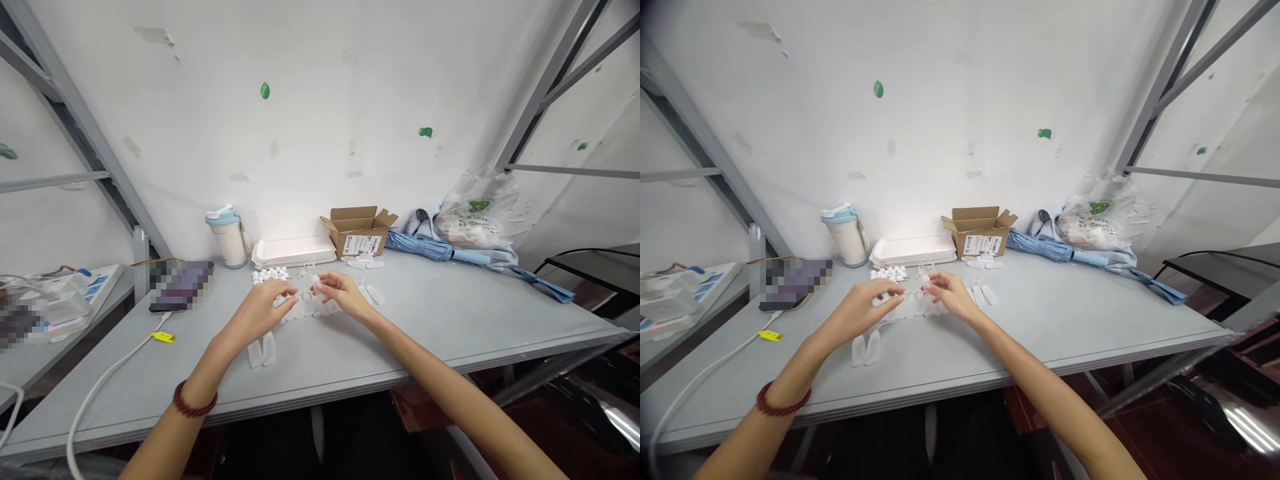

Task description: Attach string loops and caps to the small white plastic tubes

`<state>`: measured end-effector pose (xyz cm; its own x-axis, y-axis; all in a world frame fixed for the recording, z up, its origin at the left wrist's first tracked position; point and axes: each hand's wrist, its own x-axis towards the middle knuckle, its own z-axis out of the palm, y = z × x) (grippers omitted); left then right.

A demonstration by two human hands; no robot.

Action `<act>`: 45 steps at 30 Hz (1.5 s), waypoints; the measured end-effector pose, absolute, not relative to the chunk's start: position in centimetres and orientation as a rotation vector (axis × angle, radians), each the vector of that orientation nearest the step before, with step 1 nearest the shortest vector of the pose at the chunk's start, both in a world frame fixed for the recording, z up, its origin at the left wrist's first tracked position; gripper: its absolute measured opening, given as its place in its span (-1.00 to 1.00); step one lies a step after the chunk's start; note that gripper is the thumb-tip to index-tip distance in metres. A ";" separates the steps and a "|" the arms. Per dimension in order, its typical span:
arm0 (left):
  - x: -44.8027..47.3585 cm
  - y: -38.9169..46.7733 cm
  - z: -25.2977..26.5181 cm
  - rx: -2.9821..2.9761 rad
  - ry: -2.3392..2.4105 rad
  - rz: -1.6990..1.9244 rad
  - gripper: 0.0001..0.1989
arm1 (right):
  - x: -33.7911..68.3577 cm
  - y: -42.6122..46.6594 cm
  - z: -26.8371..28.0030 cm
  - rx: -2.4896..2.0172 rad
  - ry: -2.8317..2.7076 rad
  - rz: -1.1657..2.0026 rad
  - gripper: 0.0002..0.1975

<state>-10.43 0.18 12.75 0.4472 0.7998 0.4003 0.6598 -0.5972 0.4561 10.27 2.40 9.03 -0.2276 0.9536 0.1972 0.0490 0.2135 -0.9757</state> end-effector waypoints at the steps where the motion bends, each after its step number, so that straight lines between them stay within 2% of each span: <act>1: -11.5 -0.7 12.5 2.455 1.331 0.857 -0.80 | 10.1 2.1 9.1 -1.020 -1.562 1.117 -0.70; 4: -14.7 -3.4 11.3 2.429 1.452 0.786 -0.65 | 9.1 0.8 9.4 -1.065 -1.672 1.062 -0.76; 11: -17.3 -5.5 8.3 2.319 1.488 0.586 -0.45 | 5.6 -1.5 8.3 -1.084 -1.806 1.421 -0.87; 19: -17.2 -5.1 8.2 2.247 1.355 0.519 -0.55 | 4.5 -1.6 7.4 -1.205 -1.756 1.450 -0.94; 29: -17.1 -4.6 8.4 2.259 1.280 0.491 -0.42 | 3.2 -1.9 7.5 -1.284 -1.859 1.395 -0.96; 35: -16.8 -5.0 8.5 2.253 1.282 0.496 -0.49 | 3.1 -2.5 7.6 -1.275 -1.846 1.412 -0.95; 39: -17.1 -5.2 8.7 2.226 1.297 0.471 -0.42 | 3.3 -2.9 8.0 -1.301 -1.841 1.430 -0.95; 43: -18.1 -5.2 9.0 2.197 1.286 0.381 -0.35 | 3.7 -3.1 8.2 -1.304 -1.881 1.429 -0.89; 45: -18.7 -5.1 9.0 2.192 1.280 0.359 -0.33 | 4.1 -3.2 8.5 -1.303 -1.919 1.414 -0.79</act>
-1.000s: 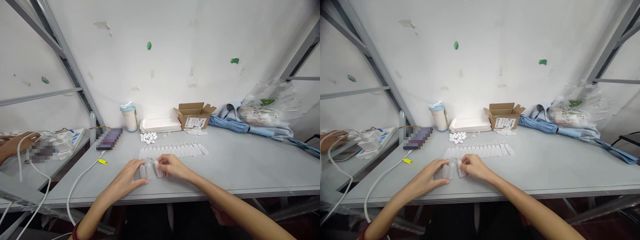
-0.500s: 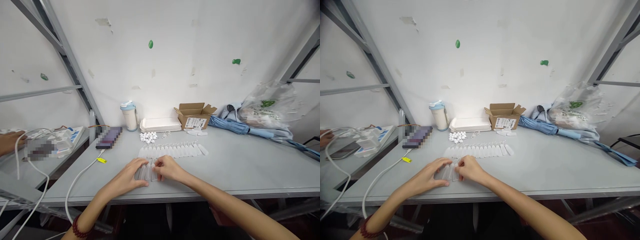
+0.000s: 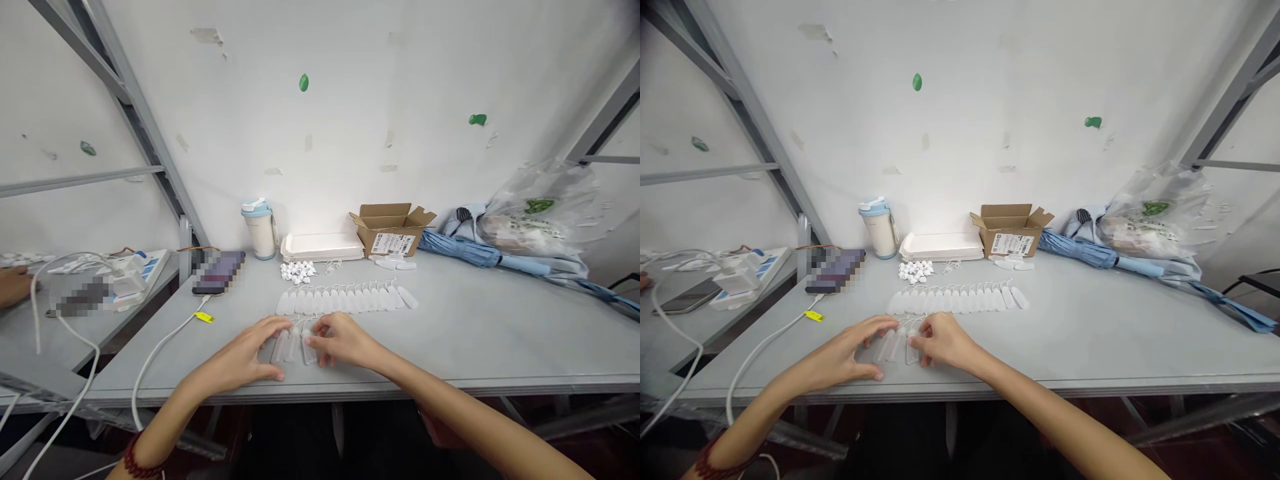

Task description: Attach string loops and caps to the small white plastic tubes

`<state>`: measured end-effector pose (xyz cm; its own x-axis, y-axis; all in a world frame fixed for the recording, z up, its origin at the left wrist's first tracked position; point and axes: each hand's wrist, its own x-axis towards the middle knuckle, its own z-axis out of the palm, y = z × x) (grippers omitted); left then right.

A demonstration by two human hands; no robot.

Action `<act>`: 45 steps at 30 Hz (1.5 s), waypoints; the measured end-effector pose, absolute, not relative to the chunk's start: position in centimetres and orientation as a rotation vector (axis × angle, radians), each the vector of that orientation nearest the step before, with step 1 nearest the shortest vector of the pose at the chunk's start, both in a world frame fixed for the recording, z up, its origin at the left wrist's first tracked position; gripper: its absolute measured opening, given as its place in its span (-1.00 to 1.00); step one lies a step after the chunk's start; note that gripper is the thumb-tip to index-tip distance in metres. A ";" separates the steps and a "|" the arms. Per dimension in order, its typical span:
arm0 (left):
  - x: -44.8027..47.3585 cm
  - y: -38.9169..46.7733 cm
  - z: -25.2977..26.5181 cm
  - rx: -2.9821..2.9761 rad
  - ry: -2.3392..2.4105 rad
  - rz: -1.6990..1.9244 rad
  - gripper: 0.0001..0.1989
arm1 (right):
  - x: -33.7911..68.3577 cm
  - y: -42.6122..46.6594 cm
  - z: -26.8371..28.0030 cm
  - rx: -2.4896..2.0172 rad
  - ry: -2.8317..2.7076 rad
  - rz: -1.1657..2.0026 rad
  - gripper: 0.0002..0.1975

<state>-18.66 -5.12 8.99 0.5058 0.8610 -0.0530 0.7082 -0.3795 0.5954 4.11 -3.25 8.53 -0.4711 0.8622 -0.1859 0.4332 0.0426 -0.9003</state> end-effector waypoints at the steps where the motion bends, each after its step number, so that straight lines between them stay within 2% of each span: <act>1: -18.9 -5.0 8.9 2.193 1.282 0.356 -0.32 | 4.3 -3.3 8.8 -1.304 -1.939 1.409 -0.71; 5: -19.4 -4.8 8.7 2.192 1.307 0.348 -0.34 | 5.0 -3.8 10.0 -1.336 -2.032 1.366 -0.40; 10: -18.8 -5.0 8.9 2.177 1.309 0.360 -0.42 | 4.9 -4.3 10.1 -1.327 -2.242 1.187 -0.19; 14: -18.3 -5.3 9.3 2.163 1.285 0.367 -0.42 | 4.5 -4.3 9.6 -1.292 -2.310 1.101 -0.18; 18: -18.0 -5.1 9.5 2.160 1.269 0.349 -0.33 | 4.1 -4.3 9.5 -1.271 -2.279 1.098 -0.14; 21: -17.9 -4.8 9.5 2.185 1.201 0.373 -0.30 | 3.9 -4.3 9.3 -1.243 -2.276 1.090 -0.18; 26: -17.7 -4.6 9.3 2.188 1.165 0.410 -0.37 | 3.7 -4.2 8.7 -1.250 -2.236 1.104 -0.31; 31: -17.4 -4.5 9.2 2.204 1.161 0.428 -0.44 | 3.6 -4.2 8.0 -1.271 -2.163 1.065 -0.30; 45: -17.2 -3.9 9.5 2.258 1.138 0.485 -0.46 | 3.0 -4.0 7.0 -1.224 -2.108 0.983 -0.30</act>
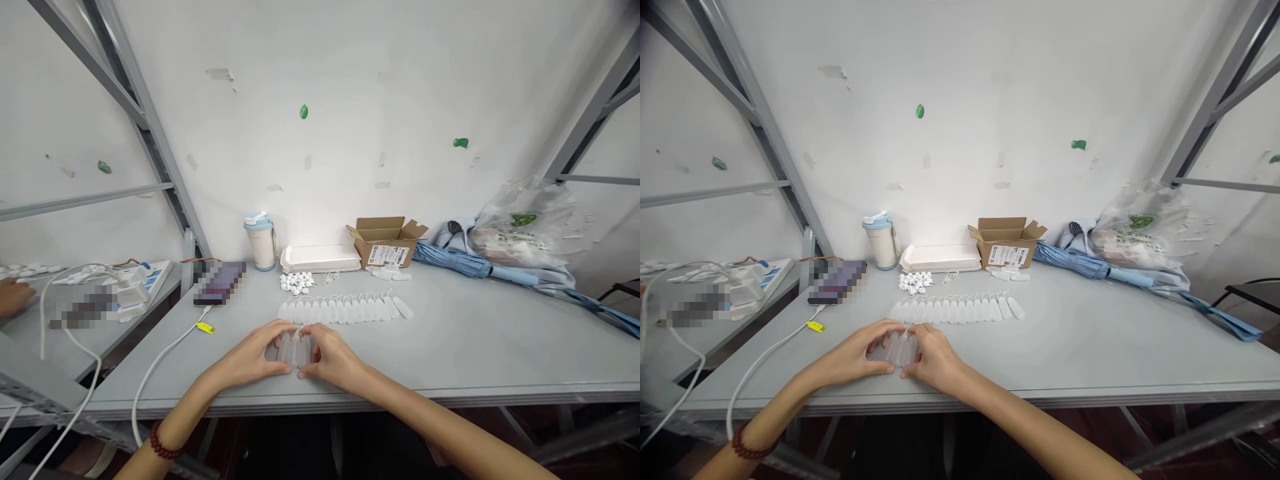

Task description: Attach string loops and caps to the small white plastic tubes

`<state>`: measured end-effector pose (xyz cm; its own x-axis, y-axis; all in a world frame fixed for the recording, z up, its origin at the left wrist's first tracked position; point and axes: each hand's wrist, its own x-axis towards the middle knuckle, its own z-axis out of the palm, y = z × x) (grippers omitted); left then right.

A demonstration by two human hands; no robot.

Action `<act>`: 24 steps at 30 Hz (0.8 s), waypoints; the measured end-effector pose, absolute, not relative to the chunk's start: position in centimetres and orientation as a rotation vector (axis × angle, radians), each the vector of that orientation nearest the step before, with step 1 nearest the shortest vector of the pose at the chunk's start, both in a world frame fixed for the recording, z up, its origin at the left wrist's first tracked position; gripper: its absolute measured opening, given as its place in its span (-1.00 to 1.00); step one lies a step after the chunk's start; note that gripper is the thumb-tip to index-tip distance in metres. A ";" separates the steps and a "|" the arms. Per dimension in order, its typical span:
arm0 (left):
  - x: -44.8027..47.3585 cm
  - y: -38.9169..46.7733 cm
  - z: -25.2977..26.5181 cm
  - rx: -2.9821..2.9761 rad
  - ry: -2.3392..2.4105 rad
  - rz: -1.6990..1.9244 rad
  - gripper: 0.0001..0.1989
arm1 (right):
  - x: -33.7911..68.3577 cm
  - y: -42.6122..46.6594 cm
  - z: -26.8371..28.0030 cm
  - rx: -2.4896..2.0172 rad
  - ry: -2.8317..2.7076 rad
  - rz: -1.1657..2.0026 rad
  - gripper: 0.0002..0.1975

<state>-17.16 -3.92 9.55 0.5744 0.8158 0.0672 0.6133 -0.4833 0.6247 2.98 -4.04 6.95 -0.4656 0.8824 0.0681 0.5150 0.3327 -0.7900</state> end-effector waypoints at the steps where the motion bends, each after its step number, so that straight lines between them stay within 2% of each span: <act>1: -17.2 -3.9 9.5 2.264 1.133 0.483 -0.46 | 2.9 -4.0 6.9 -1.224 -2.116 0.972 -0.31; 15: -17.6 -3.9 10.8 2.350 1.260 0.436 -0.41 | 3.5 -4.6 7.6 -1.158 -2.166 0.972 -0.21; 24: -15.4 -2.0 12.4 2.393 1.269 0.601 -0.59 | 6.7 -3.2 10.1 -1.103 -2.025 0.805 -0.45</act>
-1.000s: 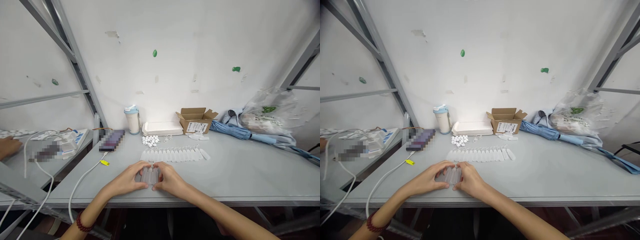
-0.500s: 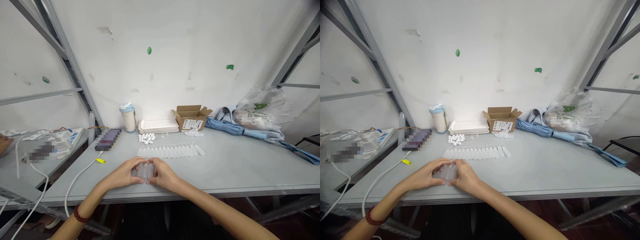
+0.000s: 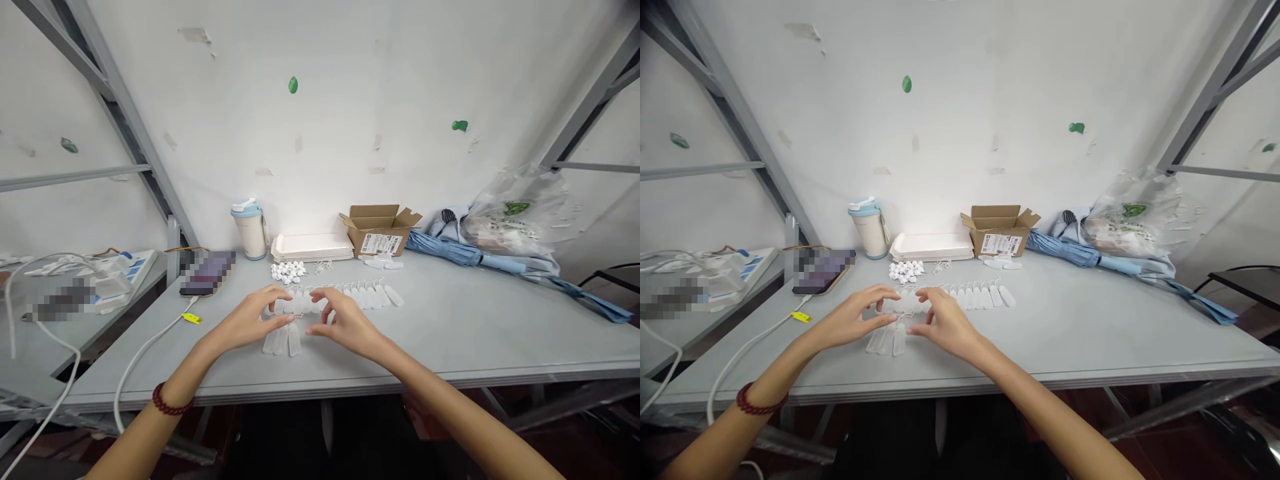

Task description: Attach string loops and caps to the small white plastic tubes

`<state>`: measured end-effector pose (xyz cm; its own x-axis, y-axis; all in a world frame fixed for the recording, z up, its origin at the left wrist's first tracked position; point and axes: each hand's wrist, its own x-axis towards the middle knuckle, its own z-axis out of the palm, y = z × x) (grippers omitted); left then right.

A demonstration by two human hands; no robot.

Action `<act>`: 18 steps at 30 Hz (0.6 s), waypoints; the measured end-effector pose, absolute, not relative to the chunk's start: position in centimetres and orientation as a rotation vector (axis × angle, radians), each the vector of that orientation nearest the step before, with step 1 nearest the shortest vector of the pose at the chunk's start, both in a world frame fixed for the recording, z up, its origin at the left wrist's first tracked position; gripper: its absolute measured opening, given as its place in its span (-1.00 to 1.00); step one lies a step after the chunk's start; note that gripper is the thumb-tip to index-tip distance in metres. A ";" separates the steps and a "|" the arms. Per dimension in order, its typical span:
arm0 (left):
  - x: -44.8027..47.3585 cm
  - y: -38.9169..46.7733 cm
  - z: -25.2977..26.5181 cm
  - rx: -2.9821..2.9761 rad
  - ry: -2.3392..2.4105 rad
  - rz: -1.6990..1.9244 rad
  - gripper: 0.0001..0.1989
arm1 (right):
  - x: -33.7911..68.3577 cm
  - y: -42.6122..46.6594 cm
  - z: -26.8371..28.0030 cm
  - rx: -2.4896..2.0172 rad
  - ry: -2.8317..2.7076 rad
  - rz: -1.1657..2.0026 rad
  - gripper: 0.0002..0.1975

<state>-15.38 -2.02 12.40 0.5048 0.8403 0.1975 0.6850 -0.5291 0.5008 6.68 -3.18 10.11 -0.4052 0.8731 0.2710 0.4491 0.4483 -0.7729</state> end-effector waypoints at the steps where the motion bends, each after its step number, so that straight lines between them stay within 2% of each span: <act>1: -15.2 -1.9 12.5 2.395 1.263 0.590 -0.60 | 7.2 -3.0 10.3 -1.110 -2.002 0.820 -0.48; 9: -15.3 -3.4 10.9 2.479 1.133 0.373 -0.53 | 10.7 -2.5 10.8 -1.185 -1.771 0.858 -0.69; 18: -14.7 -3.2 10.4 2.558 1.099 0.305 -0.56 | 11.4 -2.0 9.8 -1.205 -1.683 0.827 -0.73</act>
<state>-14.69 -3.22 10.38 0.6779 0.7325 0.0618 0.6599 -0.6435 0.3880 11.45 -2.05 9.81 -0.1405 0.9513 0.2743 0.3643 0.3073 -0.8791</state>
